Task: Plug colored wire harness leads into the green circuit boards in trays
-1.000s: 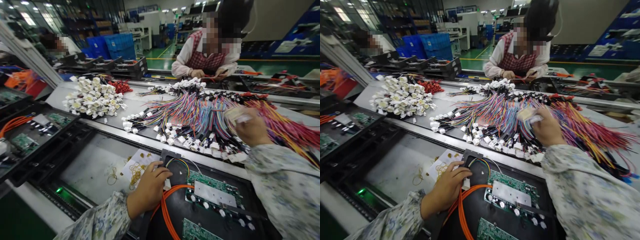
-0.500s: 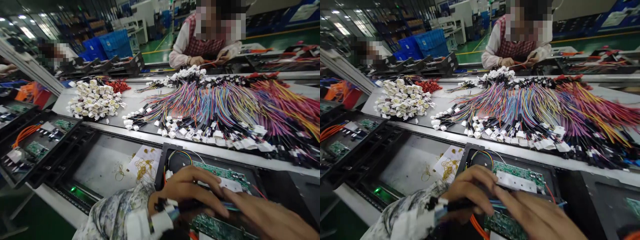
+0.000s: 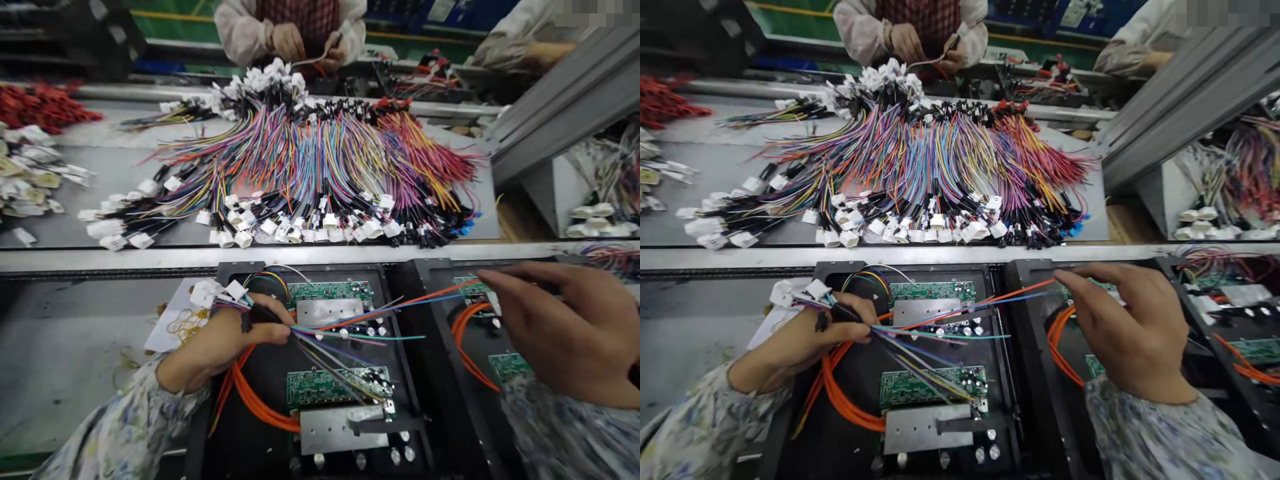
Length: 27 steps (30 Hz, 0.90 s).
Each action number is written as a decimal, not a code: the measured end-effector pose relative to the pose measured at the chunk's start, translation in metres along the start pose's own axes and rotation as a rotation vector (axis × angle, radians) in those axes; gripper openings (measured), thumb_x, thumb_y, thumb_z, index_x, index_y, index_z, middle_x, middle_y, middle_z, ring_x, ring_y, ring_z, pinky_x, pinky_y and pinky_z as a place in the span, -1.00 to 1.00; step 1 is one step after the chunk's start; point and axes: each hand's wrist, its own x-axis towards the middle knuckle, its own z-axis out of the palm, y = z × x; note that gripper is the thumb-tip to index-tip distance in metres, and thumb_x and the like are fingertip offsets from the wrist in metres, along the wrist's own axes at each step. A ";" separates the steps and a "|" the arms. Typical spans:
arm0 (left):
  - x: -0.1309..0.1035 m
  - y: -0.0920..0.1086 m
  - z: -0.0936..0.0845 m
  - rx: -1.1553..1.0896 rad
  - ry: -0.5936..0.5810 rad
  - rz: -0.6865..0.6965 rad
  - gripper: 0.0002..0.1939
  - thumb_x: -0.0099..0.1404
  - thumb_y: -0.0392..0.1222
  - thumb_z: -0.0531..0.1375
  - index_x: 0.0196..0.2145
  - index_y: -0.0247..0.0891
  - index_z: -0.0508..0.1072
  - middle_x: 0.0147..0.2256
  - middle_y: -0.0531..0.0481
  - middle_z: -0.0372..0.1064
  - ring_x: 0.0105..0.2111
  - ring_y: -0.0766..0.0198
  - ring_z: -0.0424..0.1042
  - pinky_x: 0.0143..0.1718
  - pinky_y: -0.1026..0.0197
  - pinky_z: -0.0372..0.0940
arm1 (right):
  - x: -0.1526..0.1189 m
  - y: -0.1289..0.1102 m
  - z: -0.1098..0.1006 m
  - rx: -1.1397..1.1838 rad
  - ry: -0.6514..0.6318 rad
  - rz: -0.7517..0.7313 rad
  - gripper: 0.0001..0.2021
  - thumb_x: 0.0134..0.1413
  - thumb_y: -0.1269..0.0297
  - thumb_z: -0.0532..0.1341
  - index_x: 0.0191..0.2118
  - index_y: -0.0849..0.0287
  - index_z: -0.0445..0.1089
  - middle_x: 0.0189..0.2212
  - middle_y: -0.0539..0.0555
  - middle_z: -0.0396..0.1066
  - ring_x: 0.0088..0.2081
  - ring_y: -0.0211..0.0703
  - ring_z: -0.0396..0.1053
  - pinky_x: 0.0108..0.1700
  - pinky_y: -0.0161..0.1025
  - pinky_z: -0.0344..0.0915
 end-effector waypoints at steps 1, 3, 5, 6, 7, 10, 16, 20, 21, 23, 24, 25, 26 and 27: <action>0.000 0.002 -0.002 0.024 -0.053 -0.013 -0.96 0.06 -0.30 0.35 -0.47 -0.21 0.57 -0.43 0.03 0.52 -0.41 0.32 0.51 -0.36 0.38 0.41 | 0.005 -0.004 -0.001 -0.022 0.028 0.012 -0.74 0.17 0.25 0.08 -0.21 0.02 0.53 -0.26 0.21 0.50 -0.18 0.20 0.45 -0.09 0.17 0.32; 0.000 0.005 -0.005 0.045 -0.196 -0.022 -0.96 0.06 -0.28 0.36 -0.48 -0.16 0.59 -0.41 0.02 0.54 -0.38 0.31 0.51 -0.33 0.38 0.41 | 0.014 -0.013 0.000 -0.052 0.059 0.013 -0.75 0.17 0.25 0.09 -0.25 0.01 0.54 -0.27 0.21 0.50 -0.20 0.19 0.45 -0.12 0.13 0.34; -0.002 0.006 -0.005 0.019 -0.355 -0.020 -0.88 0.06 -0.09 0.38 -0.53 -0.14 0.60 -0.44 -0.03 0.53 -0.44 0.27 0.51 -0.39 0.34 0.40 | 0.021 -0.022 0.007 -0.053 0.059 0.004 -0.74 0.19 0.26 0.07 -0.27 0.02 0.54 -0.26 0.22 0.52 -0.20 0.16 0.46 -0.14 0.09 0.36; -0.003 0.004 -0.004 -0.005 -0.416 -0.016 -0.78 0.06 0.04 0.38 -0.57 -0.13 0.59 -0.48 -0.05 0.51 -0.50 0.27 0.48 -0.46 0.32 0.37 | 0.023 -0.025 0.013 -0.049 0.053 0.002 -0.74 0.20 0.26 0.07 -0.27 0.05 0.54 -0.25 0.23 0.52 -0.20 0.15 0.46 -0.14 0.08 0.36; -0.004 0.001 -0.002 -0.032 -0.458 -0.012 -0.69 0.05 0.16 0.35 -0.60 -0.11 0.59 -0.54 -0.05 0.48 -0.56 0.27 0.45 -0.53 0.31 0.33 | 0.025 -0.028 0.020 -0.043 0.048 0.001 -0.73 0.20 0.26 0.06 -0.28 0.08 0.54 -0.27 0.24 0.52 -0.21 0.14 0.46 -0.15 0.06 0.37; -0.008 -0.007 0.007 -0.110 -0.467 -0.005 -0.57 0.06 0.29 0.29 -0.68 -0.09 0.55 -0.58 -0.06 0.44 -0.58 0.27 0.45 -0.56 0.30 0.32 | 0.026 -0.035 0.045 0.001 -0.040 -0.010 -0.73 0.19 0.26 0.07 -0.30 0.16 0.53 -0.32 0.23 0.53 -0.26 0.08 0.47 -0.18 -0.01 0.37; -0.013 0.001 0.017 -0.264 -0.322 0.086 -0.60 0.25 0.10 0.23 -0.64 -0.15 0.48 -0.61 -0.01 0.47 -0.55 0.22 0.53 -0.38 0.24 0.45 | 0.024 -0.039 0.070 0.170 -0.272 0.055 -0.75 0.13 0.31 0.08 -0.24 0.21 0.51 -0.33 0.19 0.54 -0.34 -0.02 0.47 -0.30 -0.13 0.33; -0.005 0.003 0.005 -0.088 -0.189 0.036 -0.79 0.27 0.10 0.22 -0.25 0.00 0.56 -0.56 0.08 0.51 -0.54 0.24 0.53 -0.32 0.22 0.48 | 0.026 -0.040 0.074 0.412 -0.469 0.099 -0.83 0.08 0.23 0.16 -0.30 0.15 0.48 -0.46 0.03 0.53 -0.47 -0.20 0.45 -0.41 -0.28 0.34; -0.001 0.001 0.001 0.038 -0.112 0.044 -0.80 0.26 0.06 0.25 -0.20 0.01 0.55 -0.50 0.08 0.54 -0.49 0.26 0.55 -0.32 0.25 0.48 | 0.026 -0.040 0.075 0.463 -0.510 0.112 -0.82 0.08 0.20 0.17 -0.33 0.14 0.47 -0.47 0.01 0.53 -0.48 -0.23 0.45 -0.43 -0.31 0.34; 0.007 -0.006 -0.003 0.346 0.082 0.126 -0.85 0.23 -0.04 0.30 -0.22 -0.02 0.56 -0.39 0.11 0.57 -0.41 0.30 0.56 -0.31 0.35 0.47 | 0.027 -0.040 0.078 0.536 -0.570 0.146 -0.80 0.07 0.13 0.17 -0.37 0.13 0.45 -0.48 0.00 0.53 -0.48 -0.24 0.45 -0.44 -0.32 0.33; 0.011 -0.009 -0.004 0.486 0.179 0.180 -0.87 0.21 -0.08 0.32 -0.25 -0.03 0.57 -0.35 0.13 0.58 -0.39 0.33 0.56 -0.30 0.39 0.46 | 0.027 -0.039 0.079 0.554 -0.591 0.164 -0.78 0.06 0.10 0.18 -0.40 0.13 0.45 -0.50 -0.01 0.52 -0.49 -0.24 0.45 -0.44 -0.31 0.32; 0.014 -0.012 -0.004 0.603 0.250 0.237 -0.89 0.20 -0.09 0.32 -0.28 -0.04 0.58 -0.33 0.15 0.58 -0.39 0.36 0.56 -0.28 0.42 0.45 | 0.027 -0.038 0.080 0.564 -0.608 0.180 -0.77 0.04 0.08 0.19 -0.43 0.12 0.45 -0.53 -0.01 0.51 -0.51 -0.23 0.44 -0.46 -0.29 0.30; 0.016 -0.014 -0.003 0.698 0.279 0.288 -0.91 0.20 -0.08 0.32 -0.30 -0.05 0.58 -0.32 0.17 0.58 -0.39 0.38 0.56 -0.28 0.45 0.44 | 0.027 -0.038 0.081 0.566 -0.619 0.195 -0.76 0.02 0.06 0.20 -0.45 0.11 0.45 -0.55 -0.02 0.50 -0.52 -0.22 0.42 -0.48 -0.28 0.28; 0.017 -0.014 -0.002 0.766 0.294 0.322 -0.90 0.22 -0.06 0.31 -0.30 -0.05 0.58 -0.31 0.18 0.58 -0.39 0.40 0.56 -0.28 0.48 0.43 | 0.027 -0.037 0.082 0.562 -0.627 0.207 -0.76 -0.01 0.05 0.21 -0.47 0.10 0.46 -0.58 -0.02 0.48 -0.55 -0.21 0.40 -0.51 -0.27 0.24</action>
